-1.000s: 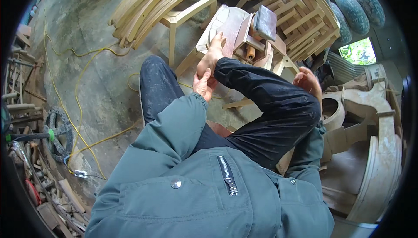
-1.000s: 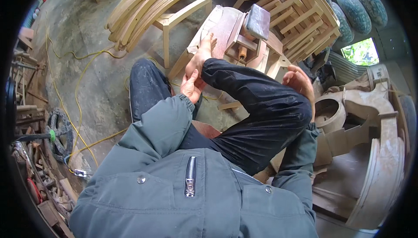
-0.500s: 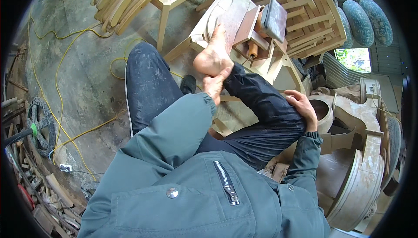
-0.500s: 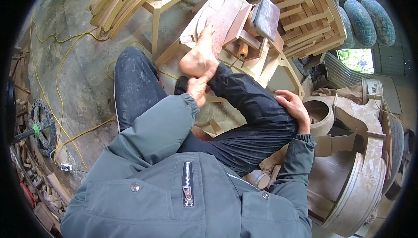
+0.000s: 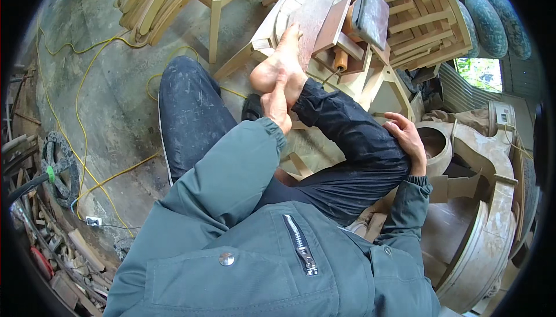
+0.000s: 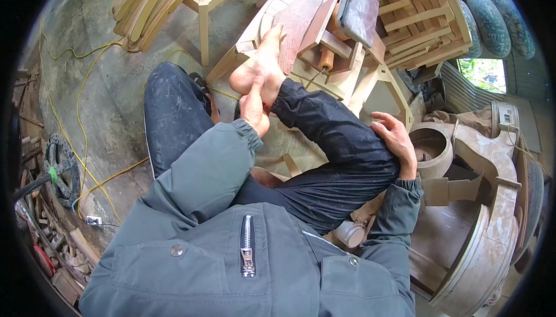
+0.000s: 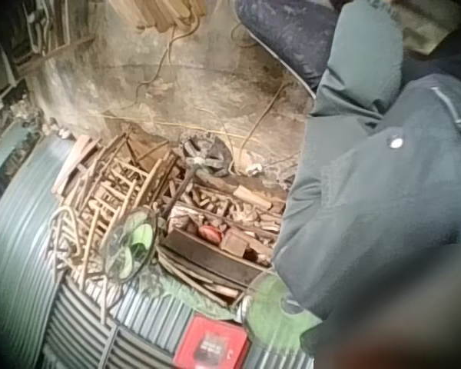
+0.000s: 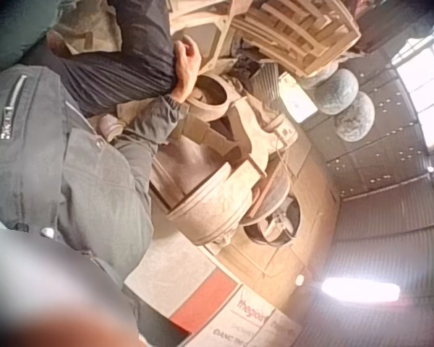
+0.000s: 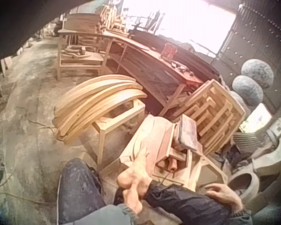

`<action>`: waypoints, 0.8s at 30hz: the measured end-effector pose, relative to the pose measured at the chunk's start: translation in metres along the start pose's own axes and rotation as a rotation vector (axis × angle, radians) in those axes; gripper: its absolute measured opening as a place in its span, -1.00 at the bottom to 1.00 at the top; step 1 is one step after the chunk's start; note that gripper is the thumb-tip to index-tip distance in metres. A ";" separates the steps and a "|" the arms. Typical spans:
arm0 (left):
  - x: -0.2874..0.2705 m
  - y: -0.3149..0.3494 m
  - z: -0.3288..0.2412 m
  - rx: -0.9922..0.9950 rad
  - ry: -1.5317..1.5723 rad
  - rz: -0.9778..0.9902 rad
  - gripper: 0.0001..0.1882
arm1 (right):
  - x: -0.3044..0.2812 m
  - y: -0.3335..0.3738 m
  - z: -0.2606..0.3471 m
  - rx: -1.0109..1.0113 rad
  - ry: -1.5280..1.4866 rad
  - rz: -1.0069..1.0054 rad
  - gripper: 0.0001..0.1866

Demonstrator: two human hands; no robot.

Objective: The recorder is sanding a curved wooden furniture part using a stationary belt sander.

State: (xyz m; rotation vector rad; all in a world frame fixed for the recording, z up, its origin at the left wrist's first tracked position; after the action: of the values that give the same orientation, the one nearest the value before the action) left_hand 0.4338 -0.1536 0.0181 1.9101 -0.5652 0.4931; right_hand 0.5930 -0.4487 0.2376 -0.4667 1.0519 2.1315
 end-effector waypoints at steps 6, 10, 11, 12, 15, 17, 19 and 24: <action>0.000 0.003 -0.002 0.030 0.042 0.018 -0.13 | -0.002 0.002 -0.006 -0.006 0.018 -0.030 -0.54; 0.003 0.010 0.002 0.086 0.066 -0.005 -0.18 | -0.003 0.004 -0.005 -0.003 -0.006 -0.038 -0.54; 0.005 0.015 0.001 0.119 0.083 -0.018 -0.19 | -0.004 0.005 -0.008 -0.002 -0.009 -0.042 -0.54; 0.008 0.020 0.002 0.118 0.081 -0.015 -0.19 | -0.005 0.005 -0.011 -0.003 0.009 -0.047 -0.54; 0.021 0.025 0.002 0.207 -0.024 0.044 -0.25 | -0.007 0.003 -0.011 -0.007 0.021 -0.059 -0.55; 0.021 0.019 0.001 0.214 -0.050 -0.026 -0.38 | -0.005 0.002 -0.011 -0.009 0.010 -0.066 -0.55; 0.022 0.018 0.001 0.168 -0.044 -0.057 -0.36 | -0.006 0.002 -0.008 -0.034 0.049 -0.078 -0.54; 0.023 0.020 -0.004 0.010 0.134 -0.176 -0.18 | -0.010 0.006 0.000 -0.050 0.108 -0.123 -0.58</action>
State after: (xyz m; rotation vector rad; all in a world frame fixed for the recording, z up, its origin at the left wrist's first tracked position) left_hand 0.4403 -0.1603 0.0473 1.8993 -0.3053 0.5053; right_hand 0.5957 -0.4551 0.2468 -0.6601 1.0045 2.0463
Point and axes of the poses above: each hand's wrist, its own y-axis away from the middle knuckle, its own x-axis out of the palm, z = x × y, the point moved 8 cm from there along -y, towards the middle knuckle, and after that the axes turned 1 degree about z, right-handed, at the moved point
